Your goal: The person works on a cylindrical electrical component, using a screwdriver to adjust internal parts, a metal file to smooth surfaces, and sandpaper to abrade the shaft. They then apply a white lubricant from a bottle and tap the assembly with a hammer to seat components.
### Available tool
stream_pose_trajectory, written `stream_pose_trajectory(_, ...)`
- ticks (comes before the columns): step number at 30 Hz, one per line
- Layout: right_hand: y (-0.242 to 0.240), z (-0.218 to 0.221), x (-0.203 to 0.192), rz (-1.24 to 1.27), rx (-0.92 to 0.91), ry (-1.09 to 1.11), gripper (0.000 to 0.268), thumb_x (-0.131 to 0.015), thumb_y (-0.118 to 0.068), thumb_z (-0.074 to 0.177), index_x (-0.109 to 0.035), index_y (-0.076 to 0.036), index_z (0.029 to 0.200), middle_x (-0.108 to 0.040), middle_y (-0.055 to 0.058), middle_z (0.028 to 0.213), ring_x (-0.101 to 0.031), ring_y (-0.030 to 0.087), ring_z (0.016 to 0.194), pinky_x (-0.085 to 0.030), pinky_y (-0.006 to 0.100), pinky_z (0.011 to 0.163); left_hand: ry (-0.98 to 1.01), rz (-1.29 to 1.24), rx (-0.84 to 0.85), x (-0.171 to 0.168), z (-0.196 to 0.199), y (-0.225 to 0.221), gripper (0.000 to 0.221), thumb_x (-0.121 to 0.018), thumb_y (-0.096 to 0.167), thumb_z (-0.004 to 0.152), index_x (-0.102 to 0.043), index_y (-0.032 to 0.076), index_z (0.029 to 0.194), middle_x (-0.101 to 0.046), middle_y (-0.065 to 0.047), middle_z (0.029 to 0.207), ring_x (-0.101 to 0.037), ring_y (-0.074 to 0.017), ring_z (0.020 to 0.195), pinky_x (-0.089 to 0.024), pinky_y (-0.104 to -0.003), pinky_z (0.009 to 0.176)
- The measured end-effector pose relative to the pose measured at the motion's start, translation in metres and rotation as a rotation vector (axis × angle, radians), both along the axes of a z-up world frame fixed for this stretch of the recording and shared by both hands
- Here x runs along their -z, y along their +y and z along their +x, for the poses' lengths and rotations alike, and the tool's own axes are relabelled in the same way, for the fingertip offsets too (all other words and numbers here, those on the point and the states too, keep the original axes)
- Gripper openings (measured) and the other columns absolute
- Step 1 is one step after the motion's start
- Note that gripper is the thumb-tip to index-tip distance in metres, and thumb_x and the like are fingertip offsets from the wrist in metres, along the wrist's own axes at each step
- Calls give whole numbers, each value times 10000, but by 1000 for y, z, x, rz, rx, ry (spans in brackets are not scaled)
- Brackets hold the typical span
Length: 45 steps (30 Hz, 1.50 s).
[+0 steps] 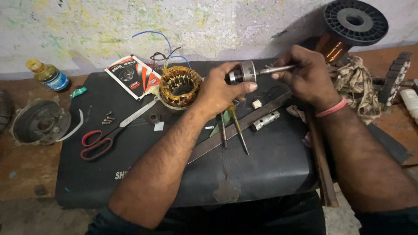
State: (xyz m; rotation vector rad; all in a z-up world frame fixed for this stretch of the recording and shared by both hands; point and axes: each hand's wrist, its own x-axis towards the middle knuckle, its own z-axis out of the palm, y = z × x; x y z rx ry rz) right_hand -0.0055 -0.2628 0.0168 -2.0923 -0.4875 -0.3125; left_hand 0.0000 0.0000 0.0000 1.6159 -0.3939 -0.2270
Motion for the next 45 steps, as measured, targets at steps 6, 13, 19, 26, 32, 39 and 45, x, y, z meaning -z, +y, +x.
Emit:
stream_pose_trajectory(6, 13, -19, -35, -267, -19, -204, 296, -871, -145, 819, -757, -59, 1077, -680, 98, 907, -614, 215, 921, -481, 342, 808, -381, 273, -208, -20, -17, 2, 673, -967, 272, 670, -609, 78, 1206, -744, -112, 1080, -751, -232, 975, -613, -374, 859)
stream_pose_trajectory(13, 44, -36, -54, -227, -130, -546, 496, -895, -291, 740, -716, -28, 1121, -678, 125, 1065, -606, 290, 1009, -467, 412, 892, -540, 232, -207, -24, -19, 2, 684, -934, 285, 691, -539, 79, 1210, -734, -106, 1075, -762, -238, 1001, -628, -368, 865)
stream_pose_trajectory(19, 54, -34, -45, -291, -86, -561, 393, -921, -243, 795, -758, -54, 1099, -737, 105, 1068, -642, 267, 974, -491, 379, 869, -604, 288, -222, -20, -16, 5, 664, -916, 256, 695, -542, 84, 1216, -726, -117, 1077, -755, -261, 999, -623, -382, 864)
stream_pose_trajectory(26, 49, -31, -39, -252, -113, -573, 289, -822, -149, 846, -750, -16, 1093, -728, 121, 1045, -648, 262, 953, -504, 378, 851, -638, 242, -239, -21, -17, 3, 630, -905, 229, 689, -557, 83, 1194, -736, -113, 1063, -768, -265, 990, -629, -375, 870)
stream_pose_trajectory(32, 52, -31, -36, -269, -83, -628, 279, -820, -153, 849, -743, 8, 1063, -707, 133, 952, -638, 288, 878, -509, 391, 786, -637, 319, -276, -23, -20, 0, 617, -905, 196, 671, -552, 100, 1167, -707, -114, 1075, -752, -269, 992, -625, -369, 849)
stream_pose_trajectory(39, 62, -40, -36, -204, -3, -543, 246, -779, -25, 829, -741, 4, 1071, -725, 149, 999, -714, 290, 917, -566, 363, 838, -927, 367, -389, -22, -24, 0, 653, -900, 158, 661, -519, 89, 1188, -652, -136, 1061, -687, -372, 1009, -560, -463, 849)
stream_pose_trajectory(45, 56, -39, -20, -3, 72, -361, 159, -720, 14, 892, -738, 9, 1050, -714, 107, 937, -644, 158, 754, -514, 295, 753, -943, 439, -411, -17, -25, -10, 594, -882, 219, 717, -508, 85, 1160, -631, -133, 1041, -697, -328, 967, -590, -430, 805)
